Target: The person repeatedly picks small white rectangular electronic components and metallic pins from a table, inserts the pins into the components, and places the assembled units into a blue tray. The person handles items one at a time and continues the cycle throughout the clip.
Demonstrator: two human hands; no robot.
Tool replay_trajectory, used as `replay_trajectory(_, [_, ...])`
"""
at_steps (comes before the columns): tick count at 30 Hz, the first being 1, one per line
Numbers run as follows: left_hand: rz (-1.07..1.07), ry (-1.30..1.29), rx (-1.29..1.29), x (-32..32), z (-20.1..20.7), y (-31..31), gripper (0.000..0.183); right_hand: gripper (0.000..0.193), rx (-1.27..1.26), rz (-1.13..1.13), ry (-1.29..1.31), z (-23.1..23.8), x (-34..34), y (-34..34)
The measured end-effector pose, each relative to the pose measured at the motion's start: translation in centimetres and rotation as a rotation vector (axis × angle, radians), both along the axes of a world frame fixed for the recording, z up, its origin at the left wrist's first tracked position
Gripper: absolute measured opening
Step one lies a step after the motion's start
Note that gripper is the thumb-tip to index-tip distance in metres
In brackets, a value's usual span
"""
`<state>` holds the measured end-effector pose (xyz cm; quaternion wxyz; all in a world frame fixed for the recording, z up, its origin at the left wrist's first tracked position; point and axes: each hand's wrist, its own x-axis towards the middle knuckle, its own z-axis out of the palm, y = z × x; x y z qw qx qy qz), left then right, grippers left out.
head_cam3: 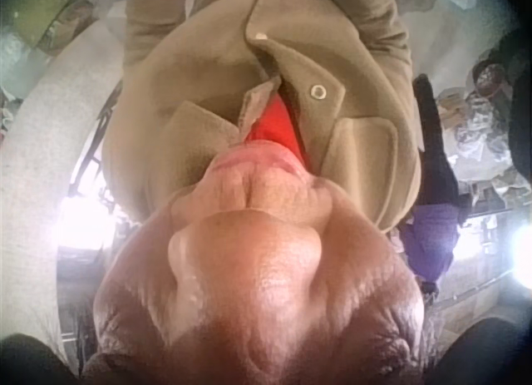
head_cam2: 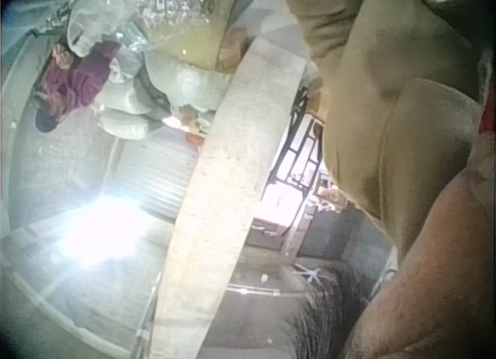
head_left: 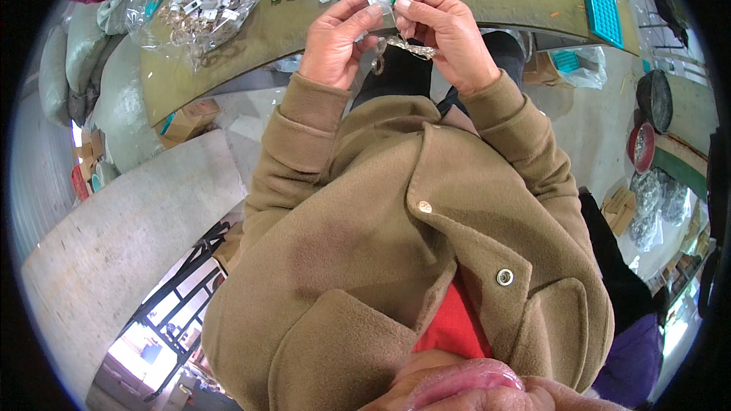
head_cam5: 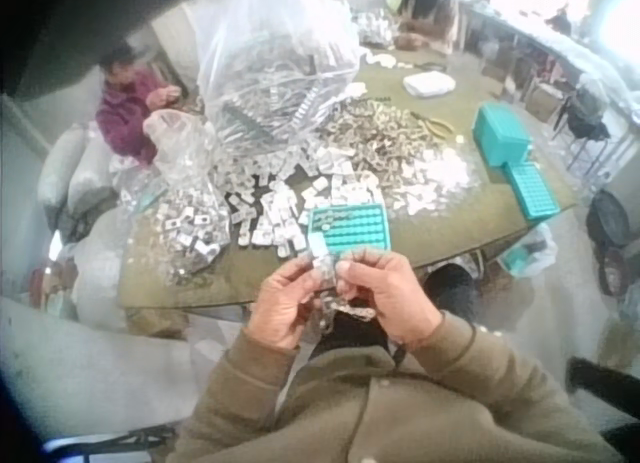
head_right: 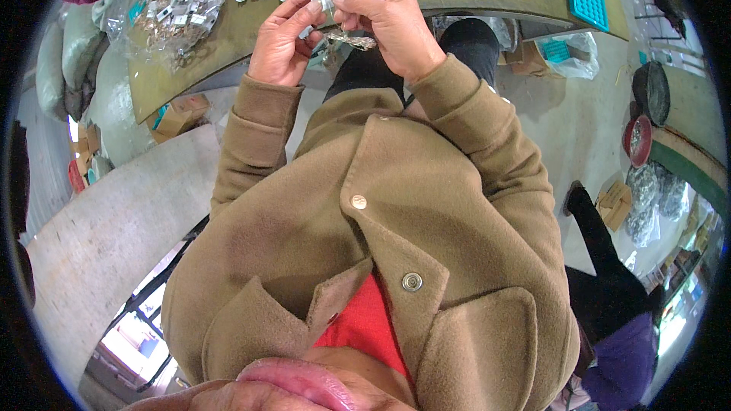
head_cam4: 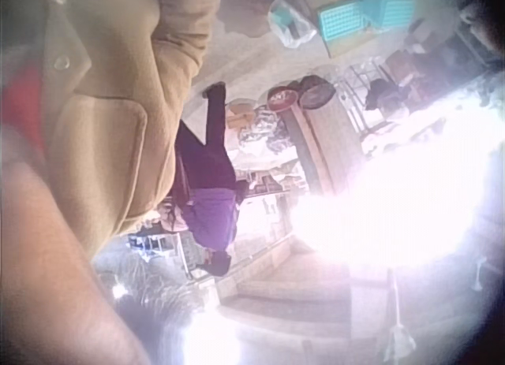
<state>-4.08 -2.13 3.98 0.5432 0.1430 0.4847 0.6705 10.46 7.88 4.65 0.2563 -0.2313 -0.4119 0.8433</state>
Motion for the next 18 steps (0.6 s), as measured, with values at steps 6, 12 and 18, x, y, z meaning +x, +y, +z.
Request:
replay_trajectory(6, [-0.006,0.026,0.094,0.8,0.3,0.0,0.036,0.007,0.048,-0.004,0.006,-0.2,0.2,-0.3])
replay_trajectory(12, [0.078,0.311,0.087,1.8,0.6,0.3,0.039,0.006,0.199,-0.031,-0.011,-0.5,0.0,-0.4])
replay_trajectory(18, [0.089,0.602,0.110,3.0,0.7,0.6,0.033,0.006,0.289,-0.061,-0.031,-0.7,-0.1,0.2])
